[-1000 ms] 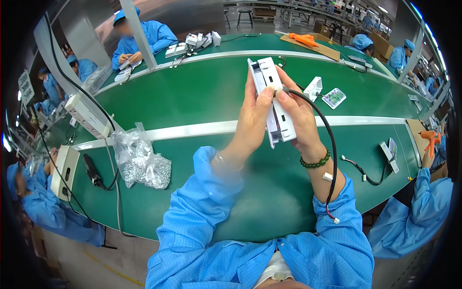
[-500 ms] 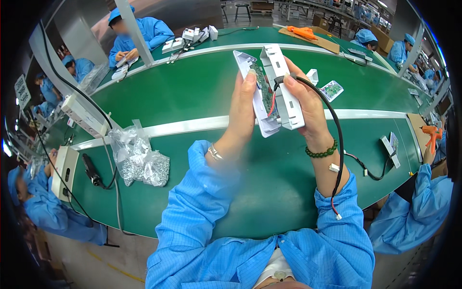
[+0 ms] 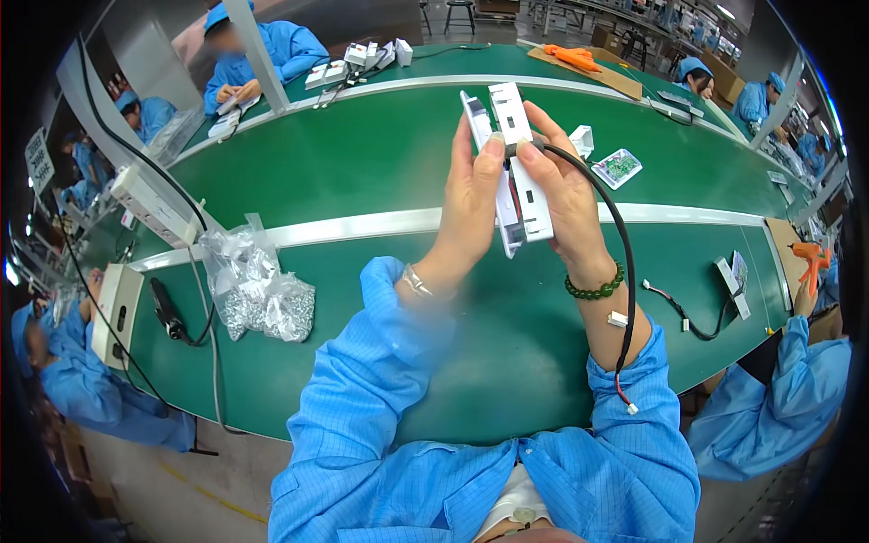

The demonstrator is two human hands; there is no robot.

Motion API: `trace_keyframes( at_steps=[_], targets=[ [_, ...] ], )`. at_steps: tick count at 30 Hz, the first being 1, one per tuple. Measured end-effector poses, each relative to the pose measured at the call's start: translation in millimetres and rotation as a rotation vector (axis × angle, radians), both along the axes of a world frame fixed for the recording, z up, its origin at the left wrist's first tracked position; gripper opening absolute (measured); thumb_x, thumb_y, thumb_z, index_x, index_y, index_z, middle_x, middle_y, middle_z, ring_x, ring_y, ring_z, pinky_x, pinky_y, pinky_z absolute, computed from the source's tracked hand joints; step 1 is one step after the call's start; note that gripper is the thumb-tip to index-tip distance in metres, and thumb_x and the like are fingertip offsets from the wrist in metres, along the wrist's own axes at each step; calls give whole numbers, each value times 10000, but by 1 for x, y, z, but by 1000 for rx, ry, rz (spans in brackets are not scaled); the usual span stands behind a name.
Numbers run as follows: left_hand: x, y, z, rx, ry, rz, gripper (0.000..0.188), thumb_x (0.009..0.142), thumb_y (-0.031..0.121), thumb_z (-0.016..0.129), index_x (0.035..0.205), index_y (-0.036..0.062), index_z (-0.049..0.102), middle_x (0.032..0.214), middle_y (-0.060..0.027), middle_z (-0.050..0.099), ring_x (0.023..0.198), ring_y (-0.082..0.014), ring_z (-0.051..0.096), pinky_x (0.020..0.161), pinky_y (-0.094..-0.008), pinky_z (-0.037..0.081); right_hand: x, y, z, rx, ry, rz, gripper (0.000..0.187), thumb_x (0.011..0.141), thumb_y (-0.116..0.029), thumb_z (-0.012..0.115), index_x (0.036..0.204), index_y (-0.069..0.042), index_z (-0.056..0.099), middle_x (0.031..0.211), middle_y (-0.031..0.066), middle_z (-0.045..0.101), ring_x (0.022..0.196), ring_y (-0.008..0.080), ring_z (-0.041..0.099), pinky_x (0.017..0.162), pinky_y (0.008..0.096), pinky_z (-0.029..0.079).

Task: The recorder is assembling a circuit board into a plastic housing on a factory assembly line.

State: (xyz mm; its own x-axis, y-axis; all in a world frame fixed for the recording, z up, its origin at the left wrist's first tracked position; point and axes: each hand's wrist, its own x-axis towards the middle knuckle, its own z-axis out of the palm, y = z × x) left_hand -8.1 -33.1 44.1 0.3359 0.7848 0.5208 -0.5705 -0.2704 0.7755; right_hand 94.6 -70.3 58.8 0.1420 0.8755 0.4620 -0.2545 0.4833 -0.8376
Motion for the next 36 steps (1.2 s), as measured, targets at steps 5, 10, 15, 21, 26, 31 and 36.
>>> trace_keyframes(
  at_steps=[5, 10, 15, 21, 26, 31, 36],
  targets=[
    [1, 0, 0, 20, 25, 71, 593, 919, 340, 404, 1345, 2, 166, 1166, -121, 451, 1028, -144, 468, 855, -258, 401, -3, 2, -1, 52, -10, 29, 520, 859, -152, 551, 1303, -5, 324, 1046, 74, 520, 898, 69, 528, 750, 185, 435],
    [-2, 5, -4, 7, 38, 79, 601, 914, 336, 420, 1345, 2, 168, 1164, -123, 455, 1026, -146, 469, 855, -260, 399, -4, 0, 0, 45, -48, 15, 509, 865, -148, 536, 1307, -14, 321, 1056, 68, 518, 905, 69, 528, 756, 190, 438],
    [-2, 2, 1, 92, 58, 160, 600, 913, 342, 414, 1351, 15, 167, 1118, -119, 482, 979, -145, 491, 820, -259, 417, -5, -4, 3, 106, -119, -26, 502, 870, -146, 523, 1312, -24, 319, 1077, 70, 509, 899, 70, 528, 753, 187, 435],
    [-4, 5, -3, 120, 91, 196, 608, 912, 335, 416, 1369, 41, 144, 1045, -122, 511, 888, -135, 521, 731, -248, 443, -7, -1, -2, 83, -140, -20, 511, 878, -194, 510, 1316, -22, 310, 1112, 70, 485, 930, 84, 512, 779, 204, 416],
    [1, 4, -6, 94, 44, 175, 623, 910, 351, 409, 1373, 38, 134, 1078, -126, 521, 903, -163, 540, 748, -265, 450, -12, 5, -11, 127, -89, -37, 529, 884, -194, 482, 1332, -11, 268, 1183, 104, 446, 1003, 111, 481, 843, 235, 394],
    [1, -2, -6, 113, 102, 141, 591, 919, 385, 347, 1352, 25, 167, 1168, -138, 481, 1015, -188, 506, 829, -270, 423, -11, 5, -12, 119, -185, -7, 645, 893, -343, 419, 1372, -12, 141, 1312, 158, 330, 1173, 189, 362, 972, 293, 287],
    [3, -5, -8, 177, 170, 115, 719, 896, 402, 375, 1379, 21, 2, 1238, -212, 426, 1118, -294, 469, 918, -334, 370, 1, -2, -11, 111, -404, 52, 892, 823, -637, 327, 1386, -22, 11, 1354, 181, 269, 1243, 231, 283, 1010, 317, 236]
  ],
)
